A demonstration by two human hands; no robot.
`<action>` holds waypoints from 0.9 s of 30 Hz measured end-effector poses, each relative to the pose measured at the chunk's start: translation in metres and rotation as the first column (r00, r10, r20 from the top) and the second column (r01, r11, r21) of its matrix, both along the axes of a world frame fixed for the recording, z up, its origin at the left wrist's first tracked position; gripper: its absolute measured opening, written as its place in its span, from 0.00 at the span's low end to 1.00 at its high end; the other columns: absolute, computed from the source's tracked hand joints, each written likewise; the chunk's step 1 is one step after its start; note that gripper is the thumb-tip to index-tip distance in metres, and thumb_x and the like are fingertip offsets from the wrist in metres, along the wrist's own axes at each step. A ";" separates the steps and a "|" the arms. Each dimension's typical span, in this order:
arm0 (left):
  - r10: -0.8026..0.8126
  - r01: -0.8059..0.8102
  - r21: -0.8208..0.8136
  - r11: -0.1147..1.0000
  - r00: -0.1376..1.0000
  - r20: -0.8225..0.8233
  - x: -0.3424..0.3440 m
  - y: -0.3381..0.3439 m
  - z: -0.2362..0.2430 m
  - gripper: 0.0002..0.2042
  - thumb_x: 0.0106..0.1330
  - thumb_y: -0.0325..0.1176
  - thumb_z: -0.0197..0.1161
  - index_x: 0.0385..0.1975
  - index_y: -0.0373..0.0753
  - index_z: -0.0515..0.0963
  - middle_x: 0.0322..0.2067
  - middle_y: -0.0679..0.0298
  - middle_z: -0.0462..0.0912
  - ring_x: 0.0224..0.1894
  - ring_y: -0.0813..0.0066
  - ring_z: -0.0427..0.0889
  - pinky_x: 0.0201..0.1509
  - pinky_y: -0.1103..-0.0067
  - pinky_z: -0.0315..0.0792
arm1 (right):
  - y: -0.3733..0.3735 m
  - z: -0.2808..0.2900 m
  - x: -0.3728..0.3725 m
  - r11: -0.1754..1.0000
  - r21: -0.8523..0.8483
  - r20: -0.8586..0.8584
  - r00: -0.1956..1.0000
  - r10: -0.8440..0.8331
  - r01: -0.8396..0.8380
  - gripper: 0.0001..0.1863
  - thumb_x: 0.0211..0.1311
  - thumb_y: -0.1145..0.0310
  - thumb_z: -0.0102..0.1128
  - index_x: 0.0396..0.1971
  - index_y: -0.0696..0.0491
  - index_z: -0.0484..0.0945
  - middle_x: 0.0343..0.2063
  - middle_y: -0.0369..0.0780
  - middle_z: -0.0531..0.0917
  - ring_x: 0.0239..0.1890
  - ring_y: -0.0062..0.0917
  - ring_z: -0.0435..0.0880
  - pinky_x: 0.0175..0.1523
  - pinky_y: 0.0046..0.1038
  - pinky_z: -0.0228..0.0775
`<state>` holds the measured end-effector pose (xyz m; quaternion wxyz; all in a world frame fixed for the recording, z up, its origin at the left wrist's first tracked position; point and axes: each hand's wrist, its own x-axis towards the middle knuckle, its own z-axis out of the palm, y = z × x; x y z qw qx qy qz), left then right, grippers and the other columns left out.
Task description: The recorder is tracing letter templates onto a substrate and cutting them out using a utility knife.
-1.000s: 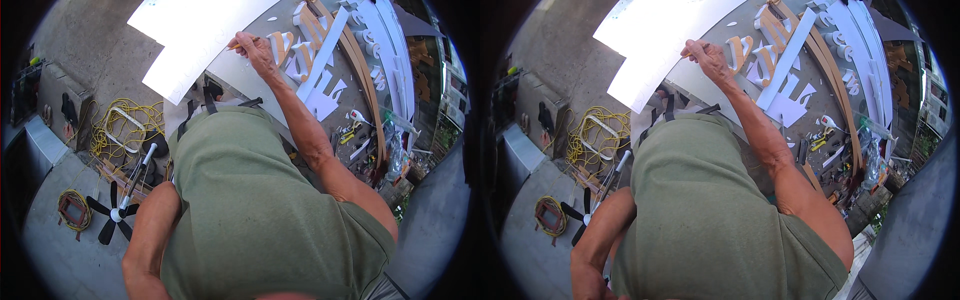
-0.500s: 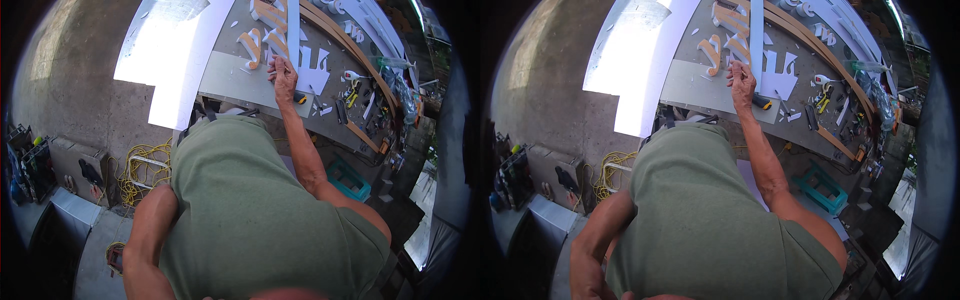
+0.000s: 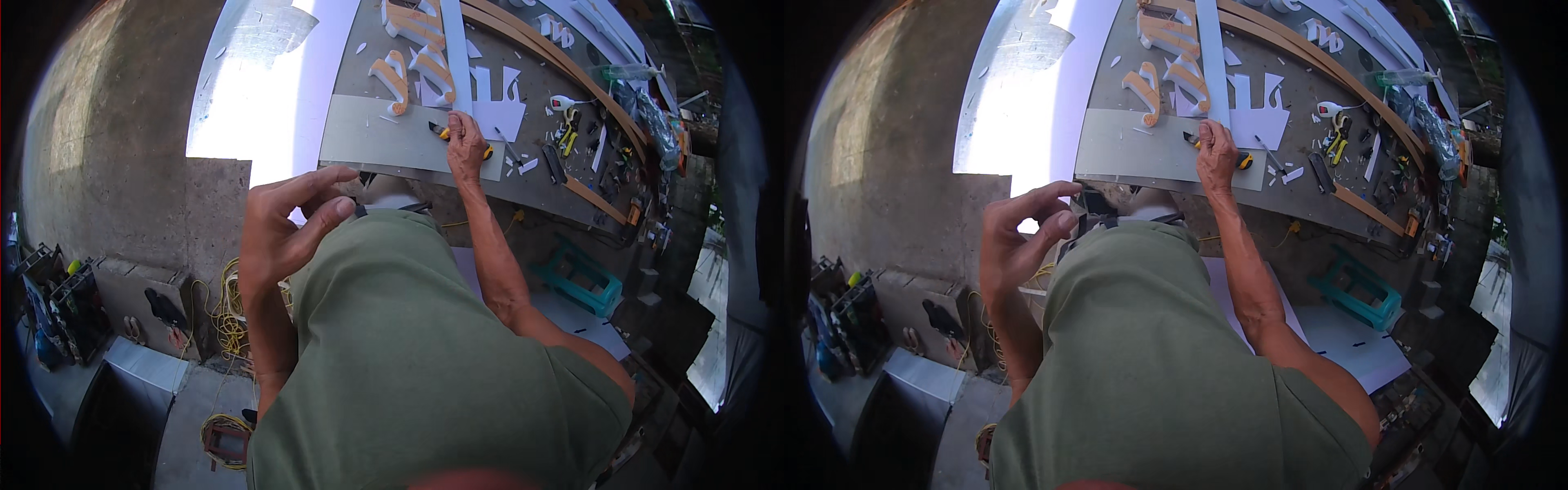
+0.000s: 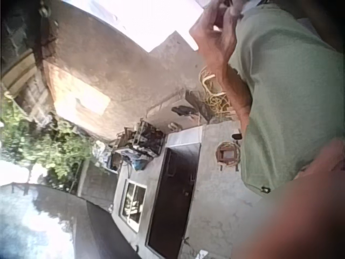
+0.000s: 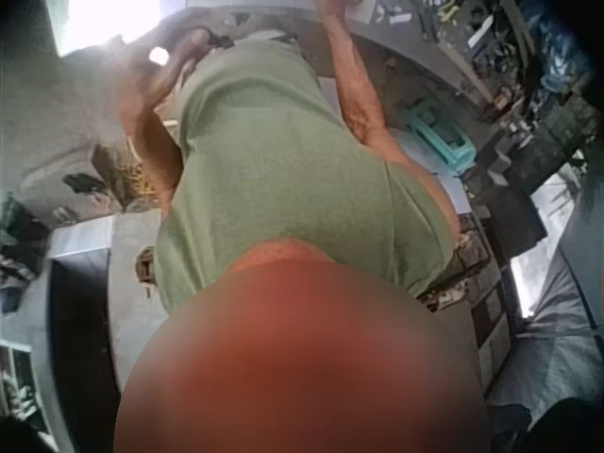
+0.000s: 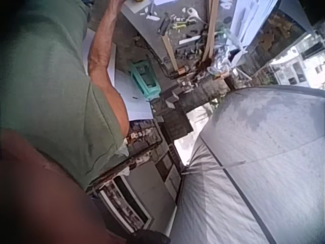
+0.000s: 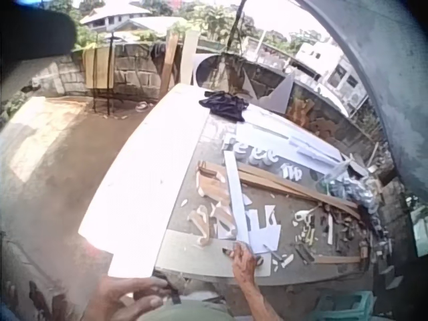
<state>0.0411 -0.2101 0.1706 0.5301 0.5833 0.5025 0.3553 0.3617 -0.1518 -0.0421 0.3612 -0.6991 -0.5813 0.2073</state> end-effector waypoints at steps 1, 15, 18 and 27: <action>0.009 -0.008 -0.131 0.991 1.000 0.011 0.005 0.008 -0.030 0.19 0.66 0.35 0.71 0.54 0.33 0.81 0.29 0.61 0.87 0.28 0.77 0.84 0.33 0.80 0.76 | 0.003 0.001 0.002 1.000 0.004 -0.006 1.000 -0.017 0.017 0.11 0.74 0.63 0.58 0.44 0.54 0.82 0.34 0.42 0.81 0.31 0.31 0.83 0.38 0.34 0.74; 0.088 -0.129 -0.205 0.970 0.976 -0.197 0.114 0.093 -0.213 0.43 0.62 0.36 0.74 0.73 0.29 0.56 0.56 0.46 0.81 0.49 0.58 0.88 0.46 0.72 0.82 | 0.029 -0.011 0.019 0.976 0.017 -0.106 0.970 0.219 -0.219 0.22 0.60 0.80 0.56 0.56 0.59 0.73 0.42 0.51 0.75 0.40 0.44 0.81 0.47 0.42 0.75; 0.102 -0.136 -0.177 0.975 0.977 -0.187 0.125 0.105 -0.220 0.44 0.62 0.36 0.74 0.73 0.29 0.55 0.55 0.47 0.81 0.47 0.58 0.88 0.46 0.73 0.82 | 0.040 -0.018 0.025 0.964 0.113 -0.069 0.965 0.251 -0.242 0.21 0.61 0.79 0.56 0.56 0.58 0.74 0.42 0.51 0.77 0.41 0.45 0.82 0.48 0.42 0.75; 0.127 -0.148 -0.140 0.979 0.981 -0.144 0.139 0.140 -0.237 0.44 0.63 0.35 0.72 0.73 0.24 0.52 0.55 0.44 0.81 0.49 0.60 0.87 0.49 0.73 0.82 | 0.054 0.004 0.062 0.987 0.020 -0.111 0.980 0.163 -0.162 0.15 0.64 0.83 0.53 0.47 0.56 0.80 0.39 0.47 0.79 0.43 0.45 0.82 0.47 0.40 0.75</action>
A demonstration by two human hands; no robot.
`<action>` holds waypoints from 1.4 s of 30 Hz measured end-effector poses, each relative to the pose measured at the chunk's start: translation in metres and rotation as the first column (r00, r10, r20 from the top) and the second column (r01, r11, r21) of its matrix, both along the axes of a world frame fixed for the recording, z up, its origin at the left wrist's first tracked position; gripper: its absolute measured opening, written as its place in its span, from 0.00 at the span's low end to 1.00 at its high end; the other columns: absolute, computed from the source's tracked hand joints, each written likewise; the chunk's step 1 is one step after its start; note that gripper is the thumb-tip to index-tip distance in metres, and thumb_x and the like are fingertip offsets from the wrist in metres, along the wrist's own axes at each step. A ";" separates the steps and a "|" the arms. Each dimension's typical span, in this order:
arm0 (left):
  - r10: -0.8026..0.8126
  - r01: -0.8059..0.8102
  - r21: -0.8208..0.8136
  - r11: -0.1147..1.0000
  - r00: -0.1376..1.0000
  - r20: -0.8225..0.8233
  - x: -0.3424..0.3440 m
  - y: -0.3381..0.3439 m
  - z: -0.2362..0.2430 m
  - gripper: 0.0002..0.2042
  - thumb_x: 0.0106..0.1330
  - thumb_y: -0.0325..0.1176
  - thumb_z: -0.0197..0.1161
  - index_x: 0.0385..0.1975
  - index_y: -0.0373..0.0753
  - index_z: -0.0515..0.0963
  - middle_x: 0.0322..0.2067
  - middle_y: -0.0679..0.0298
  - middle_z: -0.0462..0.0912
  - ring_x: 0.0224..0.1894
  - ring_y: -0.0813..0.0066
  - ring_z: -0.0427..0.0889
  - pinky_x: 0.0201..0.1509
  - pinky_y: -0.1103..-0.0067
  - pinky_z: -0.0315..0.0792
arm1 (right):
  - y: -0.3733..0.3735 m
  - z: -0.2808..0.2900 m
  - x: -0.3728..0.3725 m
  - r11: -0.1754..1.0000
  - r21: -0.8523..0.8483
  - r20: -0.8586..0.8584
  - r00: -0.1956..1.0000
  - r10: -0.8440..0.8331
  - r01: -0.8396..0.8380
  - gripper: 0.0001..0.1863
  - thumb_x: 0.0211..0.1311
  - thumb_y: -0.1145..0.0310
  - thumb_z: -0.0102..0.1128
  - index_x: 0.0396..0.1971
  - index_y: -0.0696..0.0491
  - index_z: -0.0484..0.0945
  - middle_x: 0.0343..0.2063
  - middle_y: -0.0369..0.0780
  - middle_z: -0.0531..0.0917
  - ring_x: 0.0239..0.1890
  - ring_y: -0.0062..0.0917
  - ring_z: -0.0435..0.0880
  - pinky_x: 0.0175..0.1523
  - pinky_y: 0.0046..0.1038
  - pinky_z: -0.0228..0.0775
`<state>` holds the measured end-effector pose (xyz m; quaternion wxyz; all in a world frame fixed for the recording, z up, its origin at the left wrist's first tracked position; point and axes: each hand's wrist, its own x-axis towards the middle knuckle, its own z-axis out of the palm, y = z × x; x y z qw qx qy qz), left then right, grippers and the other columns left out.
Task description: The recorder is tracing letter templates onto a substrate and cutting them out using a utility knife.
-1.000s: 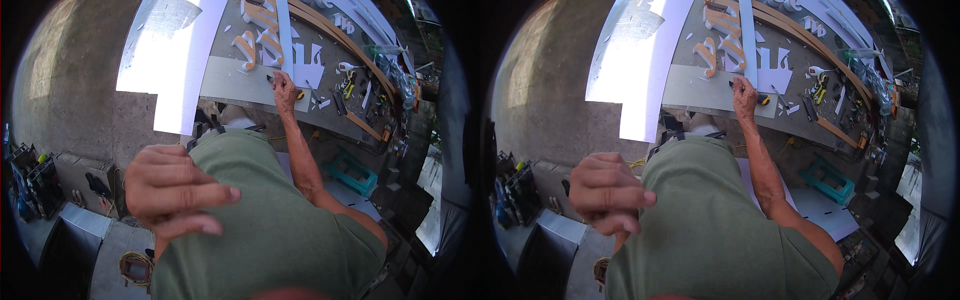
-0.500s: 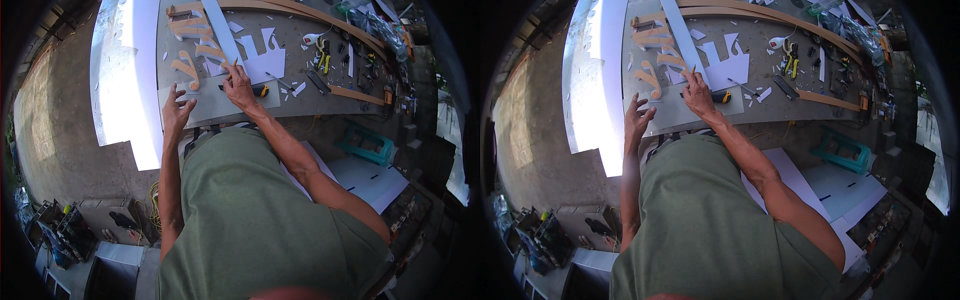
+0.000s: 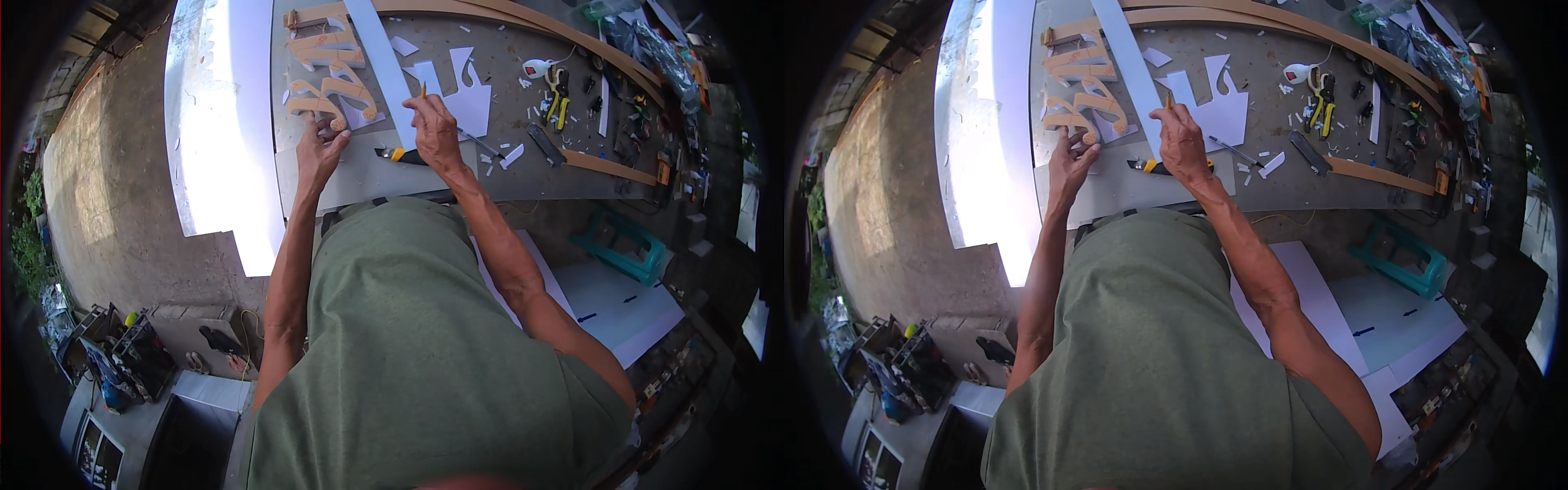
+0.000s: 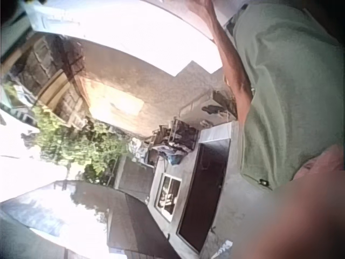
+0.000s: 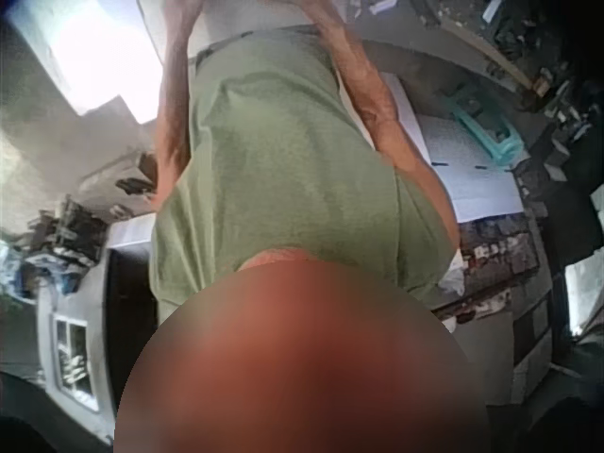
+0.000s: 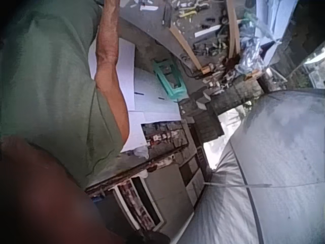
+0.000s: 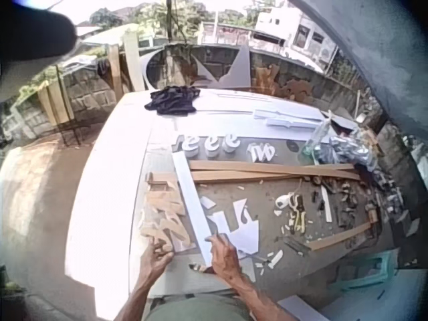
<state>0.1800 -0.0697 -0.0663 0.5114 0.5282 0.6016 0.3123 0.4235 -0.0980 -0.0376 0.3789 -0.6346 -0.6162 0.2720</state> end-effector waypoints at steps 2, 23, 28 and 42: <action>0.034 -0.036 0.026 0.999 0.997 0.070 0.007 0.003 -0.002 0.43 0.63 0.33 0.71 0.72 0.24 0.52 0.56 0.44 0.81 0.50 0.59 0.87 0.51 0.72 0.82 | 0.005 -0.001 0.026 0.998 0.030 0.102 0.993 -0.056 0.053 0.16 0.64 0.84 0.52 0.47 0.54 0.81 0.38 0.46 0.79 0.42 0.43 0.82 0.46 0.40 0.75; 0.963 -0.968 0.142 0.207 0.176 -0.204 -0.149 -0.245 -0.022 0.25 0.77 0.41 0.55 0.66 0.30 0.68 0.44 0.60 0.83 0.44 0.74 0.81 0.46 0.74 0.72 | -0.069 0.010 0.028 0.873 -0.189 0.425 0.764 0.485 -0.449 0.24 0.56 0.64 0.74 0.51 0.55 0.80 0.44 0.43 0.79 0.50 0.40 0.78 0.54 0.40 0.71; 0.962 -0.908 -0.373 0.191 0.097 0.257 -0.146 -0.255 -0.031 0.16 0.79 0.41 0.49 0.53 0.36 0.76 0.46 0.60 0.82 0.46 0.67 0.83 0.50 0.68 0.77 | -0.072 -0.004 0.036 0.909 -0.124 0.529 0.749 0.399 -0.397 0.27 0.54 0.67 0.74 0.55 0.53 0.77 0.47 0.43 0.77 0.53 0.40 0.75 0.59 0.43 0.67; 0.832 -0.798 -0.304 0.520 0.395 0.389 -0.087 -0.217 -0.028 0.15 0.77 0.34 0.54 0.37 0.27 0.80 0.28 0.58 0.85 0.28 0.74 0.85 0.34 0.78 0.81 | -0.071 0.009 0.036 0.838 -0.374 0.358 0.772 0.525 -0.396 0.22 0.61 0.69 0.66 0.54 0.58 0.76 0.42 0.44 0.81 0.44 0.34 0.82 0.51 0.36 0.74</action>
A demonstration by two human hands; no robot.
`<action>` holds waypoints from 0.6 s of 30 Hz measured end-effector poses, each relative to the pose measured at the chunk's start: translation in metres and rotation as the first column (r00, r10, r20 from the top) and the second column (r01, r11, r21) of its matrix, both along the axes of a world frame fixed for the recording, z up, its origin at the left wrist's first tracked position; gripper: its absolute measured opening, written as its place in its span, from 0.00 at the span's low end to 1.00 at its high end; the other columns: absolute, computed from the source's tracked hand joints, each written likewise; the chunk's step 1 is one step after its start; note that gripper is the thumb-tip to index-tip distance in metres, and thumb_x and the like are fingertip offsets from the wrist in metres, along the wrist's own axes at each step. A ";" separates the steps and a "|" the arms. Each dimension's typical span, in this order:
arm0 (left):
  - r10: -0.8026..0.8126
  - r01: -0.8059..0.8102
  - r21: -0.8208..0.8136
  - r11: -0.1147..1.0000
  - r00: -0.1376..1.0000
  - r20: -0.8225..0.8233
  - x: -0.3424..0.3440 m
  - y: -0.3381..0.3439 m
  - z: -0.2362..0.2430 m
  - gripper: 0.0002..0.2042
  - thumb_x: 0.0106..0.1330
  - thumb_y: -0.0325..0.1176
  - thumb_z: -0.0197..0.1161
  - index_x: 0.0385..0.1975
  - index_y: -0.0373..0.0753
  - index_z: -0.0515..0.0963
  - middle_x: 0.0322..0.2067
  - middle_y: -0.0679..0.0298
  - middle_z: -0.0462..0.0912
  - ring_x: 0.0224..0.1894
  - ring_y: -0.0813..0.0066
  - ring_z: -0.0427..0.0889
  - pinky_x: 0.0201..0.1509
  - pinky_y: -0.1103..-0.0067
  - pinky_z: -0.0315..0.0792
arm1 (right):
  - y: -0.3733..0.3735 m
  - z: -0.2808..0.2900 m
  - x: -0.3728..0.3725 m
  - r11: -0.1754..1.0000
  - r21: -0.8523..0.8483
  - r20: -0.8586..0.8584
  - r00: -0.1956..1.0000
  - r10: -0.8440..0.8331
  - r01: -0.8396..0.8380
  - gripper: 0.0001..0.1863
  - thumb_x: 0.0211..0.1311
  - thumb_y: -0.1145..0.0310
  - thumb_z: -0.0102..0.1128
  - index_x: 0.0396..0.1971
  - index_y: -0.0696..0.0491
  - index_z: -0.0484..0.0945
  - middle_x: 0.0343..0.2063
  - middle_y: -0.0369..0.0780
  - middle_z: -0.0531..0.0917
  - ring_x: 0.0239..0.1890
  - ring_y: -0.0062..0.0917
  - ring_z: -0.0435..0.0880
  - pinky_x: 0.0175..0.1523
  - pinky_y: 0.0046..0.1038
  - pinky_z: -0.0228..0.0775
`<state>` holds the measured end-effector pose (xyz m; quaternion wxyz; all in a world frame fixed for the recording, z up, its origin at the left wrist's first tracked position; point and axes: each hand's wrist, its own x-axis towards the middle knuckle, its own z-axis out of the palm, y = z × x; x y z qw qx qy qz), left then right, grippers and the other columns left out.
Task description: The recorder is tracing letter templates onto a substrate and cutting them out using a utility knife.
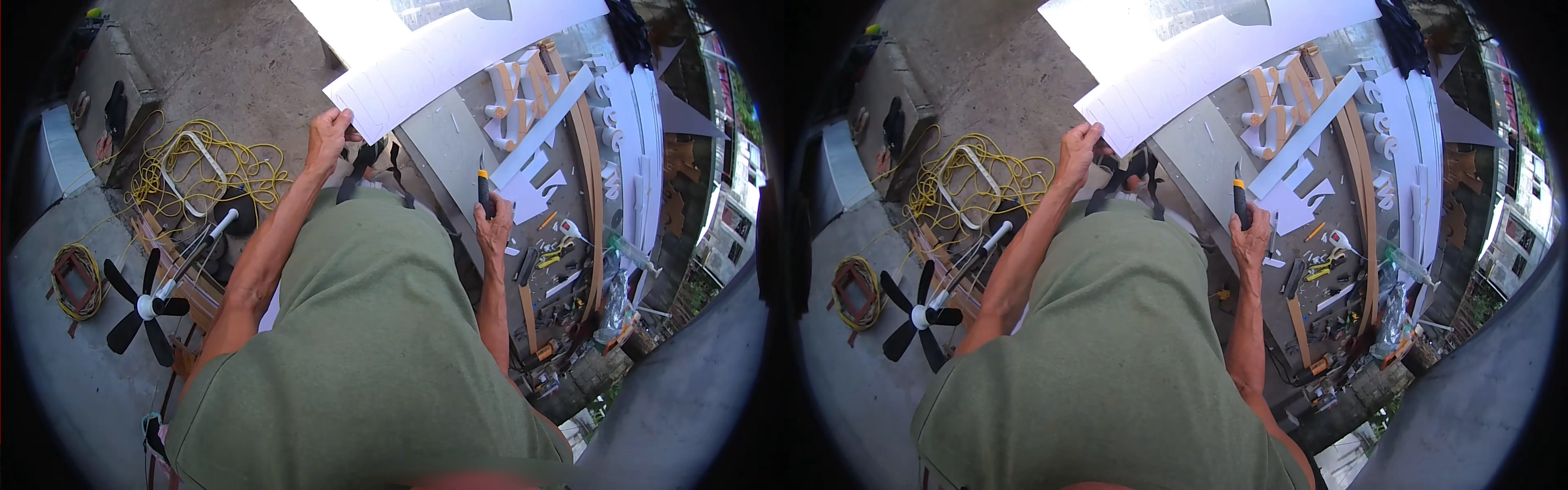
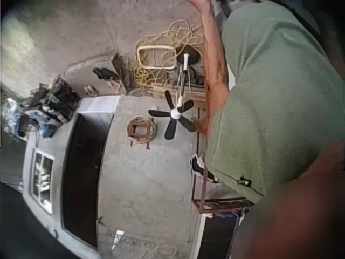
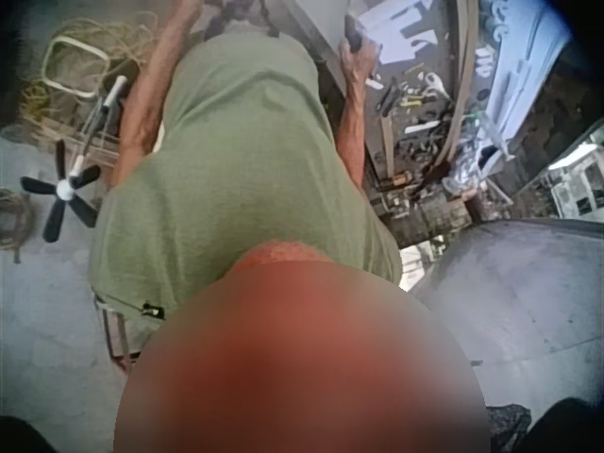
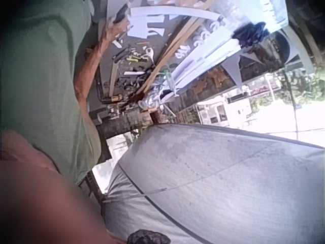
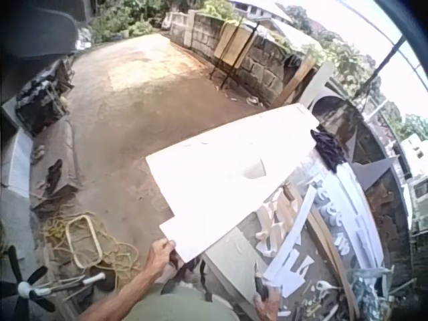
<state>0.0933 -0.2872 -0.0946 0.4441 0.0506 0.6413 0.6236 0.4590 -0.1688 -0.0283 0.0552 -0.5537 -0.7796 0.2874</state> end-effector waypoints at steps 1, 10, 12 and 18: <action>-0.063 0.063 -0.008 0.998 0.998 -0.013 0.006 0.008 0.008 0.15 0.76 0.34 0.54 0.36 0.27 0.80 0.27 0.57 0.85 0.29 0.74 0.86 0.35 0.78 0.82 | -0.001 0.000 0.002 0.988 -0.144 -0.112 0.991 -0.075 0.058 0.21 0.62 0.70 0.65 0.54 0.58 0.76 0.41 0.43 0.82 0.42 0.30 0.83 0.49 0.33 0.75; -0.156 0.152 -0.072 0.986 0.986 -0.058 0.021 0.051 0.013 0.15 0.76 0.34 0.54 0.37 0.25 0.78 0.27 0.54 0.85 0.27 0.70 0.86 0.32 0.76 0.83 | 0.019 0.016 -0.056 0.811 -0.581 -0.425 0.874 -0.235 -0.065 0.31 0.65 0.66 0.44 0.66 0.67 0.65 0.30 0.41 0.81 0.33 0.22 0.79 0.42 0.25 0.71; -0.145 0.137 -0.113 0.984 0.987 -0.066 0.026 0.060 0.011 0.16 0.77 0.35 0.53 0.36 0.26 0.79 0.27 0.55 0.85 0.26 0.71 0.86 0.32 0.77 0.83 | 0.034 0.016 -0.071 0.799 -0.586 -0.449 0.876 -0.179 -0.137 0.32 0.65 0.66 0.44 0.67 0.66 0.64 0.29 0.40 0.80 0.32 0.22 0.79 0.41 0.25 0.70; -0.338 0.201 -0.442 0.874 0.905 -0.259 0.031 0.063 0.021 0.19 0.72 0.42 0.58 0.33 0.27 0.82 0.21 0.54 0.85 0.25 0.59 0.87 0.31 0.67 0.81 | 0.065 0.008 -0.106 0.843 -0.473 -0.424 0.905 0.038 -0.257 0.18 0.77 0.56 0.54 0.49 0.57 0.74 0.23 0.34 0.79 0.21 0.15 0.74 0.27 0.20 0.65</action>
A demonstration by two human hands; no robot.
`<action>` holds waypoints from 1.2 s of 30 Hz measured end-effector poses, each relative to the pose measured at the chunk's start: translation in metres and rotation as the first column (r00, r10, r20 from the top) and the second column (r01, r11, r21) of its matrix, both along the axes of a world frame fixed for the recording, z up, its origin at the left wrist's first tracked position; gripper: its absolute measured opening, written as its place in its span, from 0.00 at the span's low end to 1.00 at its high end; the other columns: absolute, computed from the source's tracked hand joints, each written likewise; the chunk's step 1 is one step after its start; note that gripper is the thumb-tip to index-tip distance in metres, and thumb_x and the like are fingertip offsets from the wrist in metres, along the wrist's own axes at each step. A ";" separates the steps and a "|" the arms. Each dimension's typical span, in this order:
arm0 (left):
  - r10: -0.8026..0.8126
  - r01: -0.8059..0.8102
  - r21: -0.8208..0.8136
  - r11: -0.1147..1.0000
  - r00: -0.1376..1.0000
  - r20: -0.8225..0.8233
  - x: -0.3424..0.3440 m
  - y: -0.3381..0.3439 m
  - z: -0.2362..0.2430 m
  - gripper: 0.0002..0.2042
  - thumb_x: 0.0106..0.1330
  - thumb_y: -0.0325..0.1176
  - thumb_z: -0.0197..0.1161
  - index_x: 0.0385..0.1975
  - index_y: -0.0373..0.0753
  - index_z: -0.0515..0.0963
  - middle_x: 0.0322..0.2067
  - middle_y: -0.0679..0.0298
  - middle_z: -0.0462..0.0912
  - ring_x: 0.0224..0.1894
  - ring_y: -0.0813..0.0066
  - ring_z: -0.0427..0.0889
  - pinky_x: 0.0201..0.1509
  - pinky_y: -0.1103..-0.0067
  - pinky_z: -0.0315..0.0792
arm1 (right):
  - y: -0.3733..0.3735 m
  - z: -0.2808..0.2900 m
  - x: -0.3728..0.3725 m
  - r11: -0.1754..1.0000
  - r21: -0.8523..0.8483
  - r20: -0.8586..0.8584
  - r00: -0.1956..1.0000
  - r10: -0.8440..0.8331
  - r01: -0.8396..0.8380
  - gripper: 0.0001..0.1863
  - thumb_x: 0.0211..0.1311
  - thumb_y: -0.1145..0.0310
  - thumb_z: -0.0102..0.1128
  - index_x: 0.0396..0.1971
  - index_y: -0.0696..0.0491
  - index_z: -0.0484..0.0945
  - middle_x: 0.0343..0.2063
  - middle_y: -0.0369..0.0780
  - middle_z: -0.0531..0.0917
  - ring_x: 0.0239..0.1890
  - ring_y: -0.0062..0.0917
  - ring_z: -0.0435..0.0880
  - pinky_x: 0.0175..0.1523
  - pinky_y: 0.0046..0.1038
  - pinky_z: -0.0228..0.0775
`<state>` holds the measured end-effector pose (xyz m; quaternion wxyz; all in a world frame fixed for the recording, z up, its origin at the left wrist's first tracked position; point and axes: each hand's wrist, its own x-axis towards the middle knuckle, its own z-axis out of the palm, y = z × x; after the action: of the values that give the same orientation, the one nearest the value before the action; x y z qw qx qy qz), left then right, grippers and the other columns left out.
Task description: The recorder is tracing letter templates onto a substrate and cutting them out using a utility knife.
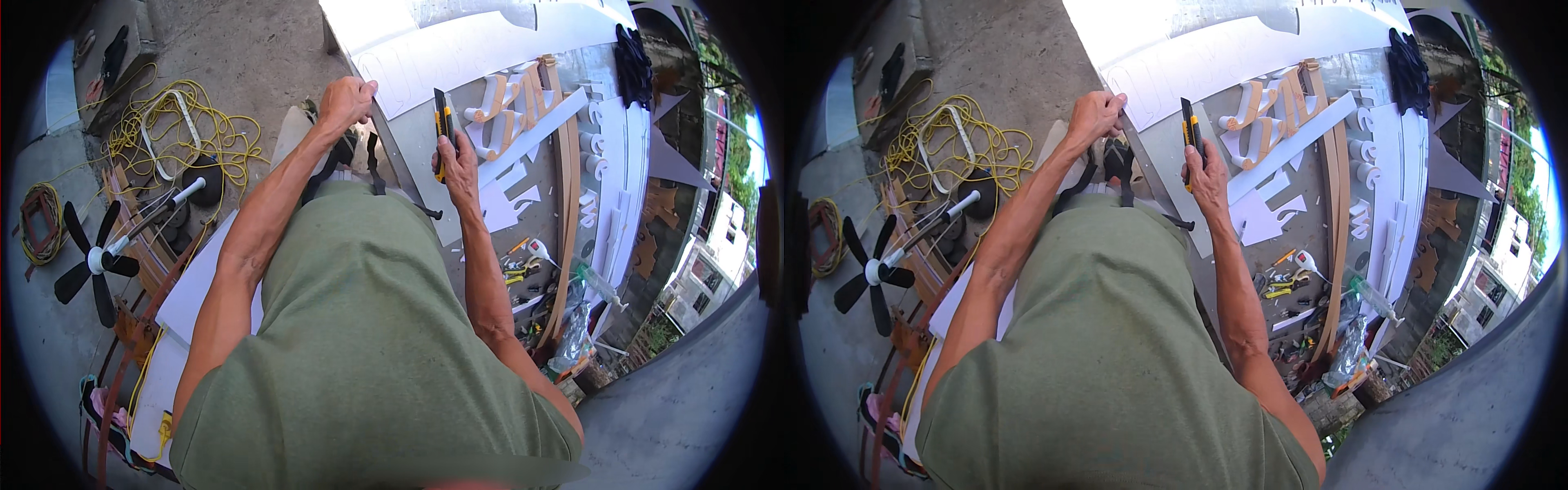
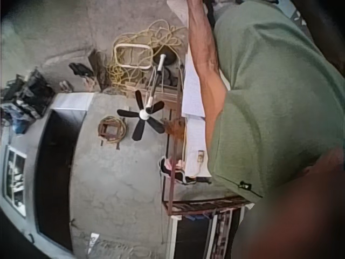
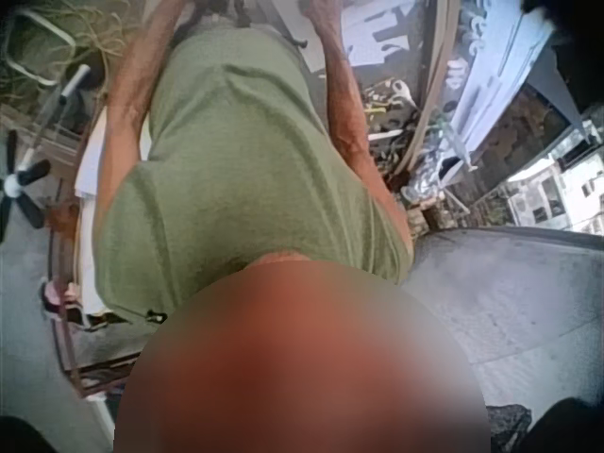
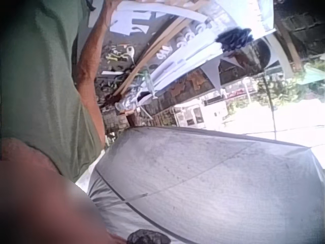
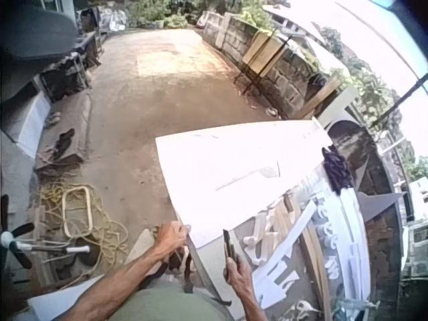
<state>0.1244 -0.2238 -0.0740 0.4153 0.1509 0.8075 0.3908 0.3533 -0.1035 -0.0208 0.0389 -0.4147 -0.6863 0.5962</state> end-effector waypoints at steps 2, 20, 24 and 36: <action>-0.112 0.067 -0.164 0.984 0.953 -0.283 0.006 -0.003 0.014 0.21 0.64 0.47 0.69 0.41 0.30 0.81 0.31 0.51 0.87 0.34 0.49 0.86 0.42 0.60 0.77 | 0.010 0.001 -0.008 0.999 0.009 0.007 0.999 0.044 -0.044 0.17 0.77 0.57 0.54 0.49 0.58 0.74 0.24 0.34 0.79 0.22 0.15 0.76 0.27 0.21 0.66; -0.240 0.335 -0.035 0.942 0.594 -0.768 0.022 -0.005 -0.009 0.54 0.52 0.56 0.77 0.74 0.33 0.57 0.74 0.43 0.55 0.76 0.39 0.50 0.77 0.53 0.51 | 0.022 -0.005 0.070 0.775 0.263 0.002 0.803 -0.596 0.575 0.12 0.65 0.66 0.68 0.35 0.58 0.76 0.21 0.35 0.80 0.20 0.18 0.81 0.25 0.23 0.72; -0.219 0.363 0.016 0.932 0.596 -0.773 0.016 -0.007 -0.012 0.56 0.49 0.58 0.78 0.74 0.33 0.57 0.73 0.37 0.53 0.77 0.37 0.47 0.77 0.52 0.52 | 0.029 -0.006 0.134 0.649 0.367 0.152 0.645 -0.749 0.667 0.11 0.63 0.68 0.67 0.36 0.59 0.77 0.21 0.36 0.81 0.17 0.19 0.80 0.22 0.24 0.72; -0.256 0.361 -0.038 0.932 0.580 -0.773 0.017 -0.004 -0.015 0.57 0.50 0.62 0.75 0.73 0.31 0.55 0.74 0.41 0.54 0.77 0.40 0.48 0.78 0.53 0.50 | 0.119 -0.062 0.148 0.707 0.655 0.451 0.613 -0.649 0.266 0.30 0.47 0.48 0.77 0.32 0.63 0.81 0.20 0.46 0.84 0.20 0.34 0.84 0.30 0.36 0.78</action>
<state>0.1413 -0.2280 -0.0895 0.0845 0.4656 0.8417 0.2600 0.5009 0.0151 -0.0832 0.0666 -0.7358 -0.6529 0.1670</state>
